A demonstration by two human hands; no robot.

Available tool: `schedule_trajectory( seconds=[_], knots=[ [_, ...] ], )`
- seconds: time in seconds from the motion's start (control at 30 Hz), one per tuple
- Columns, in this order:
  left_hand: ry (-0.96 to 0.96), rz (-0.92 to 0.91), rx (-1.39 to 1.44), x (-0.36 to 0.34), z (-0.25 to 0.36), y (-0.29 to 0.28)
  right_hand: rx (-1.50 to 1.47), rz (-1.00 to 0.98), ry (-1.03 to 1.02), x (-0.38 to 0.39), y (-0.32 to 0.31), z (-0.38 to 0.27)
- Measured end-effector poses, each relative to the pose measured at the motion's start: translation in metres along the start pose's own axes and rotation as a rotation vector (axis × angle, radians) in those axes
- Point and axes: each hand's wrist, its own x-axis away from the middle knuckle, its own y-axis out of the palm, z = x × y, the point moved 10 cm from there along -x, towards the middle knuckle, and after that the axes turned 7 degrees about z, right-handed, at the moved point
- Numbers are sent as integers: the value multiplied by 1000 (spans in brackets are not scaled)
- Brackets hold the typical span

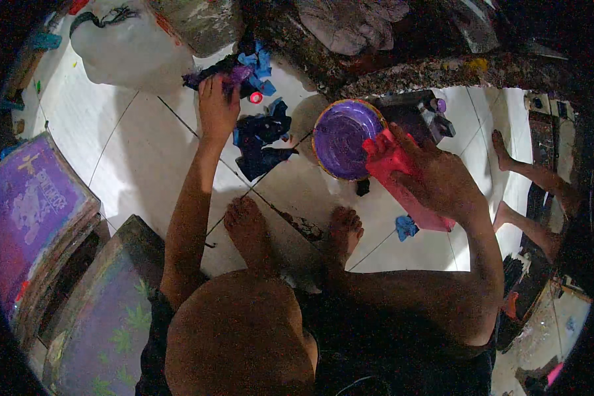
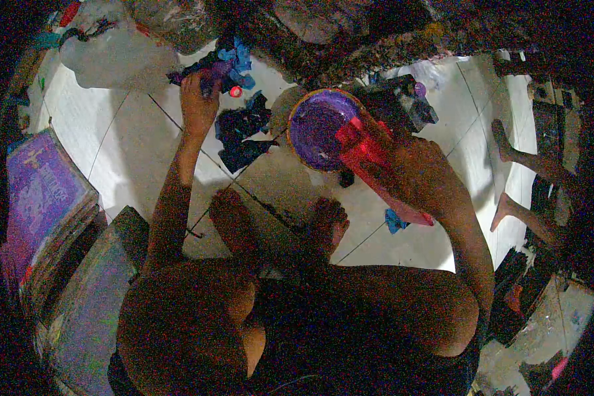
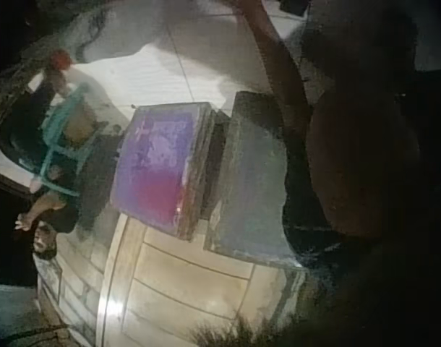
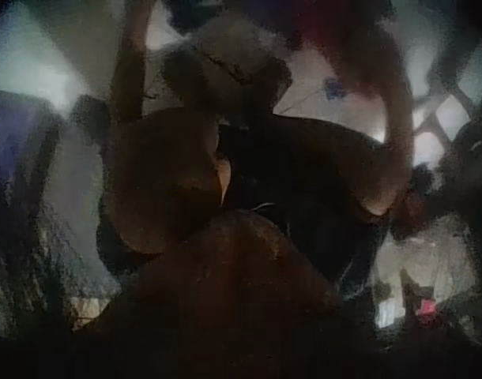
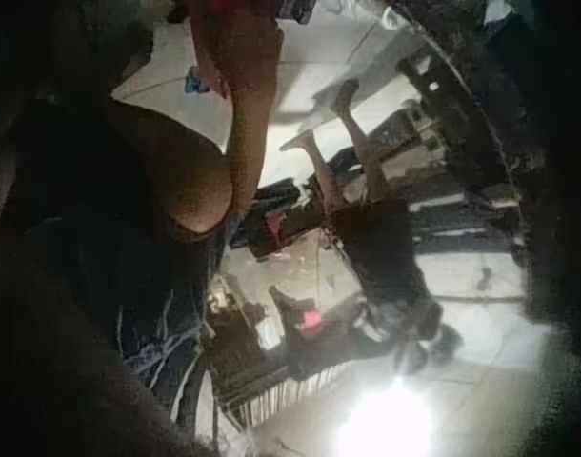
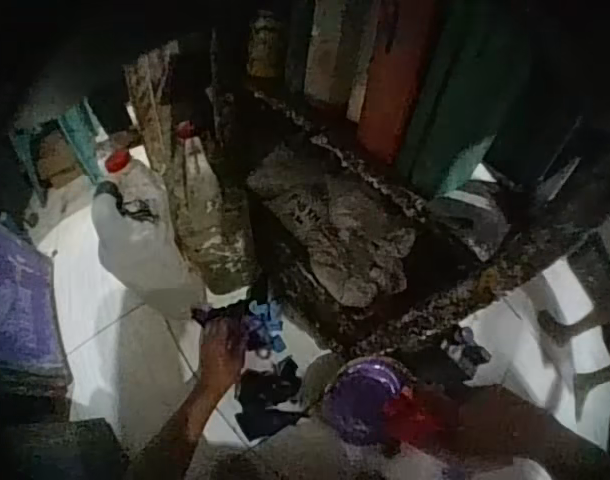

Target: The person mixes two colors of ink in a small bowl, pouring red ink into a bowl already containing purple ink and then stirring them together by hand.

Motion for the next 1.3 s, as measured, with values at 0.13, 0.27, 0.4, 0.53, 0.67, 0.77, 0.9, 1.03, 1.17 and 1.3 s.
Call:
schedule_trajectory(
  seconds=[0.13, 0.27, 0.4, 0.53, 0.67, 0.77, 0.9, 1.03, 1.17, 1.3],
  knots=[
    [20, 2, -12, 5, -1, -5, 21, 26, 26, -3, -5, -8],
    [55, 17, 0, 6, 9, -13, -21, 59, -35, -3, -13, -15],
    [83, 41, -28, 11, 9, -16, 13, -2, 16, -4, -6, -8],
    [89, 147, 22, 12, 23, -37, 38, -18, 18, -4, -6, -6],
    [88, 166, 99, 24, 48, -56, 32, -27, -2, -5, 2, 0],
    [68, 144, 197, 34, 68, -59, 70, -45, 14, -6, 5, 3],
    [-96, 6, 350, 52, 88, -45, 143, -4, -20, 0, 6, 11],
    [-301, -124, 455, 86, 90, -31, 134, -37, -16, -14, 16, 8],
    [-438, -344, 590, 106, 111, -6, 127, -42, 26, -5, 7, 7],
    [-607, -496, 760, 155, 111, 38, 57, 6, 26, -2, 1, -2]
  ],
)
